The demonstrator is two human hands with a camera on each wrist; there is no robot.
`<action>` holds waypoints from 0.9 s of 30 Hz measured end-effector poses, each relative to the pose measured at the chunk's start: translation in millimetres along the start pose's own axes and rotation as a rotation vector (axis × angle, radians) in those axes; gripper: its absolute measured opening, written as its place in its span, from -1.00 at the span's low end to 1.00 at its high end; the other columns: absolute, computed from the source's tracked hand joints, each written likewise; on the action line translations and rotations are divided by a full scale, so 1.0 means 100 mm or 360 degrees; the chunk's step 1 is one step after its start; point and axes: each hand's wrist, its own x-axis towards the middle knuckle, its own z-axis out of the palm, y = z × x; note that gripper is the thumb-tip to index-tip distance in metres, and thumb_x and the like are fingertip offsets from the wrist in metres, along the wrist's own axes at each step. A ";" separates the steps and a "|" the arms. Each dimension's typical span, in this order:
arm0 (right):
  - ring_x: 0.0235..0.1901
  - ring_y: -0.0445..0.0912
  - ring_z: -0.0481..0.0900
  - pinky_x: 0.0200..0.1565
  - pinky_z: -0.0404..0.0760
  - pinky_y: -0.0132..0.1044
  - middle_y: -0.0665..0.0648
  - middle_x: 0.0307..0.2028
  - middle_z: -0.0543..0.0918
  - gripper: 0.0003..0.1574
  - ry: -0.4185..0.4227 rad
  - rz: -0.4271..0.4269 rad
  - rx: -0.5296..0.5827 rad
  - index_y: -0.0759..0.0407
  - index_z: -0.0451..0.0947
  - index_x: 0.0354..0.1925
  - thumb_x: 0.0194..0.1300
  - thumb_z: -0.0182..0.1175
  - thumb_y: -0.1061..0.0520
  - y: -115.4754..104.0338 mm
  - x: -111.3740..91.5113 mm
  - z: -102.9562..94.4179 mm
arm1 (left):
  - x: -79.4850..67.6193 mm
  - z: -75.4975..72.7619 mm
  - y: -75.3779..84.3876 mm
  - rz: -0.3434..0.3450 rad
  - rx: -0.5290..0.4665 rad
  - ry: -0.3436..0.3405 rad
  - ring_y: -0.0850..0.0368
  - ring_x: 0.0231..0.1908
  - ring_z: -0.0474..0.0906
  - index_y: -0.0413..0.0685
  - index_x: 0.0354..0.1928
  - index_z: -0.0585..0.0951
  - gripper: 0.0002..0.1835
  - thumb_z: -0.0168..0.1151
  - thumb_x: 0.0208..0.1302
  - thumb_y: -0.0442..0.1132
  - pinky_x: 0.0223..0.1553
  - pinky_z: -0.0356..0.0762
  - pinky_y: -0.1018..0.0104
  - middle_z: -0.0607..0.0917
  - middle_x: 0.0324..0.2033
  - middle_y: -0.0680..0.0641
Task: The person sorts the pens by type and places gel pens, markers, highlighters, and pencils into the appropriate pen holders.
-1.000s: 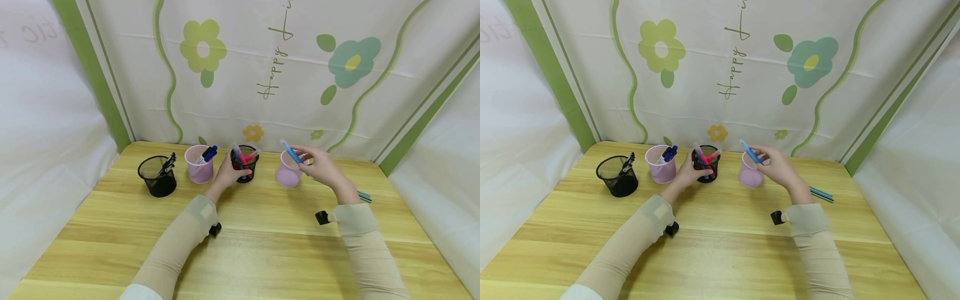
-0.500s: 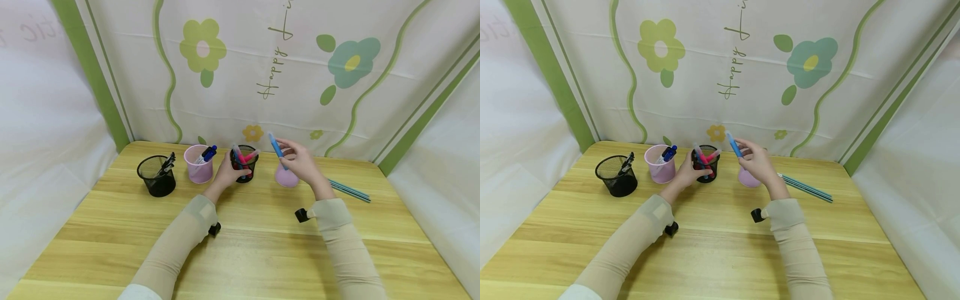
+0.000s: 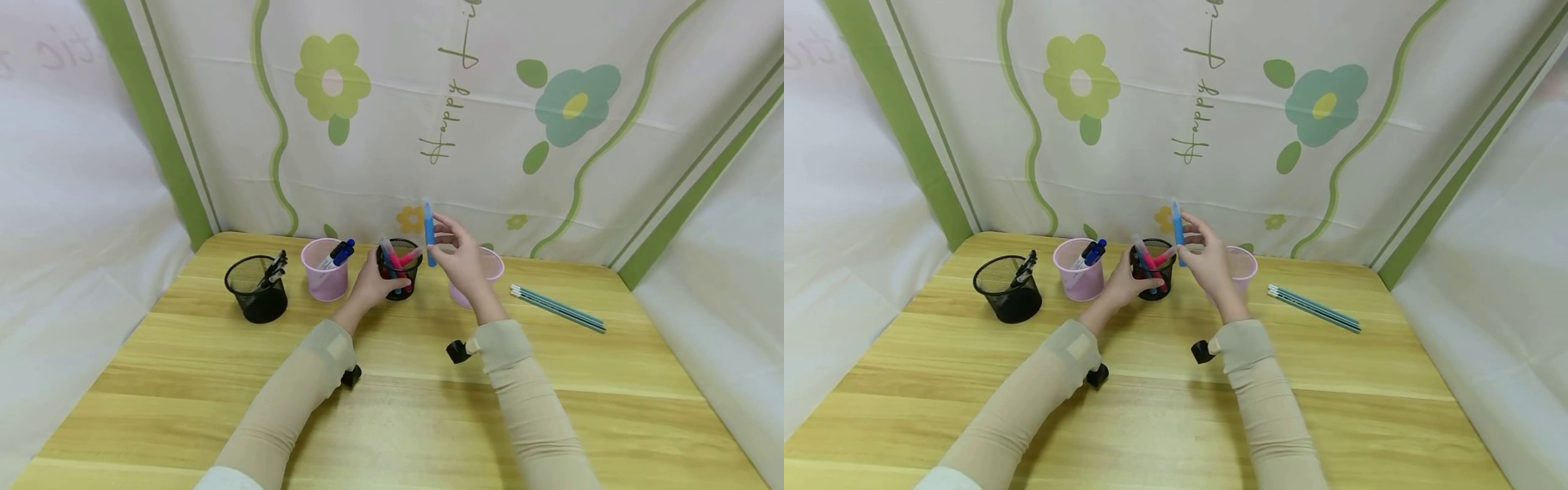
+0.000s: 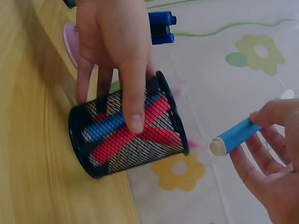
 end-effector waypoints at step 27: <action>0.02 0.14 0.60 0.10 0.65 -0.05 0.43 0.05 0.56 -0.51 0.0181 -0.0001 -0.0013 0.34 0.52 0.27 0.39 0.25 0.41 0.32 -0.01 0.37 | 0.02 0.02 -0.02 0.0035 -0.0008 0.0029 -0.19 0.36 0.34 -0.24 0.41 0.19 -0.10 0.55 0.20 -0.17 0.39 0.29 -0.05 0.41 0.32 -0.30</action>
